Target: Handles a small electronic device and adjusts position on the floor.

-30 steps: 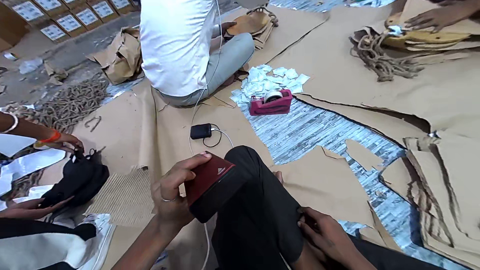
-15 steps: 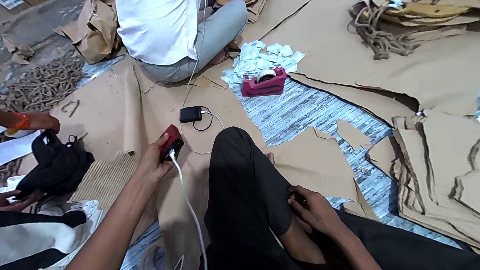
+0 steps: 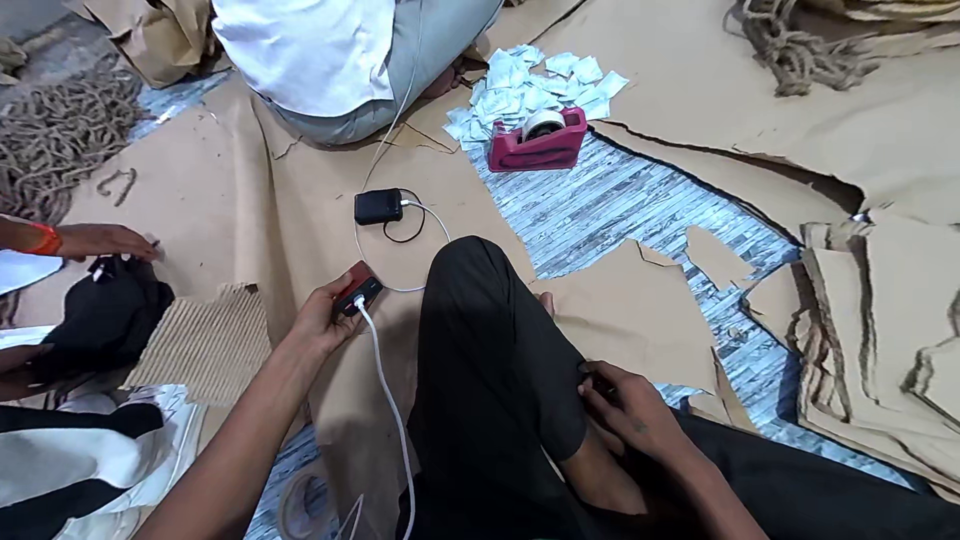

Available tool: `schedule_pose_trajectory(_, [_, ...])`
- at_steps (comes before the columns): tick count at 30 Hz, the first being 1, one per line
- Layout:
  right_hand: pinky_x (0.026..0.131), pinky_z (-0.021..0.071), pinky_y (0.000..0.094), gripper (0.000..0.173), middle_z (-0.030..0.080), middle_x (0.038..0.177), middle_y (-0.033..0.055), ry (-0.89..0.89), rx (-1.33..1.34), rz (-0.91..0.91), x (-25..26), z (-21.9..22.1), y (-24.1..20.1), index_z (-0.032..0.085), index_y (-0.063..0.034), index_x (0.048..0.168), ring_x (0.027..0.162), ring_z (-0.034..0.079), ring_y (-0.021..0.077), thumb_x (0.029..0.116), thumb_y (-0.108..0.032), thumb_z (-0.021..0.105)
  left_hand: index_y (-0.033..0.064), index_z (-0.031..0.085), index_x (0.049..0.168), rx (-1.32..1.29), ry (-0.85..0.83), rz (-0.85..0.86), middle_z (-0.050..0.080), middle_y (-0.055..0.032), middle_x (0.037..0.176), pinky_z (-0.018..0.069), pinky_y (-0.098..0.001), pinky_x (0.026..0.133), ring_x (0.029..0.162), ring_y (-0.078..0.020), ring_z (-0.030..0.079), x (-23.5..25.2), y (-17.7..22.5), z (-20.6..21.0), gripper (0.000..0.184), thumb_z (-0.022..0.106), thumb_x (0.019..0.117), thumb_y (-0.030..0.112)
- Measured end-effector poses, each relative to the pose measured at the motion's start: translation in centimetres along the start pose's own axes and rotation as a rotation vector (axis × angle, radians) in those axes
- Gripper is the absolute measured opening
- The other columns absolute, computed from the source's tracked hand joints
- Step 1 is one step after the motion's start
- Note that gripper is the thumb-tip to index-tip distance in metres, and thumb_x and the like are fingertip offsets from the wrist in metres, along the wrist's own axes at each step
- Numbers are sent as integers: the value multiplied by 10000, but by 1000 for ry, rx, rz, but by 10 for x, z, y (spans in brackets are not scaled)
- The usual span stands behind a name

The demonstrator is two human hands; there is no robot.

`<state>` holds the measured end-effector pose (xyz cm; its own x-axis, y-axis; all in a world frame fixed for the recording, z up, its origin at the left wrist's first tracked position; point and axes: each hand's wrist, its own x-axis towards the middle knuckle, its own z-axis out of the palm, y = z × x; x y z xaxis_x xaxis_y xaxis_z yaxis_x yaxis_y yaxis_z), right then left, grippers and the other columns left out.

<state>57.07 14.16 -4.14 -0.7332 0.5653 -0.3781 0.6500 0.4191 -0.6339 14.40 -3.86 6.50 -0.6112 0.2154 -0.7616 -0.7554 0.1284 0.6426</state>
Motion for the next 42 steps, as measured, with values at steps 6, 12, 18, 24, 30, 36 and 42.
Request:
schedule_pose_trajectory(6, [755, 607, 435, 338, 728, 940, -28, 17, 15, -10, 0, -1, 0, 692, -173, 1213, 828, 710, 145, 978, -400, 606, 75, 572, 1245, -9, 25, -40, 686, -120, 1094, 593, -229, 703, 879, -156, 717, 15, -6, 0, 275, 509, 1050, 258])
schedule_pose_trajectory(12, [761, 610, 447, 295, 728, 932, -17, 10, 31, -5, 1, -1, -2, 693, -159, 1192, 821, 714, 156, 973, -345, 628, 77, 557, 1296, 99, 35, -25, 659, -115, 1143, 577, -230, 736, 903, -154, 693, 18, -4, -9, 306, 501, 1064, 269])
schedule_pose_trajectory(18, [751, 608, 440, 285, 724, 918, -26, 27, 39, -4, 1, 1, 0, 696, -163, 1185, 810, 709, 147, 968, -337, 634, 53, 545, 1287, 181, 16, -28, 661, -124, 1138, 595, -259, 772, 946, -170, 703, 21, 2, -12, 301, 494, 1066, 250])
schedule_pose_trajectory(24, [747, 610, 420, 288, 726, 915, -41, 36, 36, -6, 1, 1, 1, 698, -174, 1187, 799, 706, 125, 965, -346, 631, 21, 564, 1286, 202, -17, -13, 677, -143, 1133, 596, -258, 793, 955, -180, 712, 11, 12, -8, 306, 442, 1082, 214])
schedule_pose_trajectory(30, [753, 611, 420, 291, 730, 924, -38, 40, 36, -8, 1, 2, 0, 698, -173, 1191, 804, 709, 129, 968, -347, 632, 28, 485, 1357, 234, -23, 7, 644, -161, 1217, 603, -279, 817, 1025, -206, 704, 12, 17, -10, 343, 458, 1086, 236])
schedule_pose_trajectory(36, [721, 605, 413, 261, 716, 887, -46, 47, 29, -11, 1, 3, 1, 699, -180, 1161, 769, 695, 120, 967, -341, 632, 15, 494, 1349, 197, -41, 7, 643, -167, 1211, 605, -297, 848, 1022, -217, 705, 8, 13, -5, 331, 438, 1094, 219])
schedule_pose_trajectory(42, [738, 604, 443, 265, 720, 909, -27, 61, 32, 2, -1, 2, -1, 701, -172, 1183, 781, 697, 142, 972, -324, 651, 19, 498, 1384, 195, -63, -29, 644, -176, 1235, 600, -312, 862, 1038, -230, 702, 13, 3, -3, 366, 411, 1094, 225])
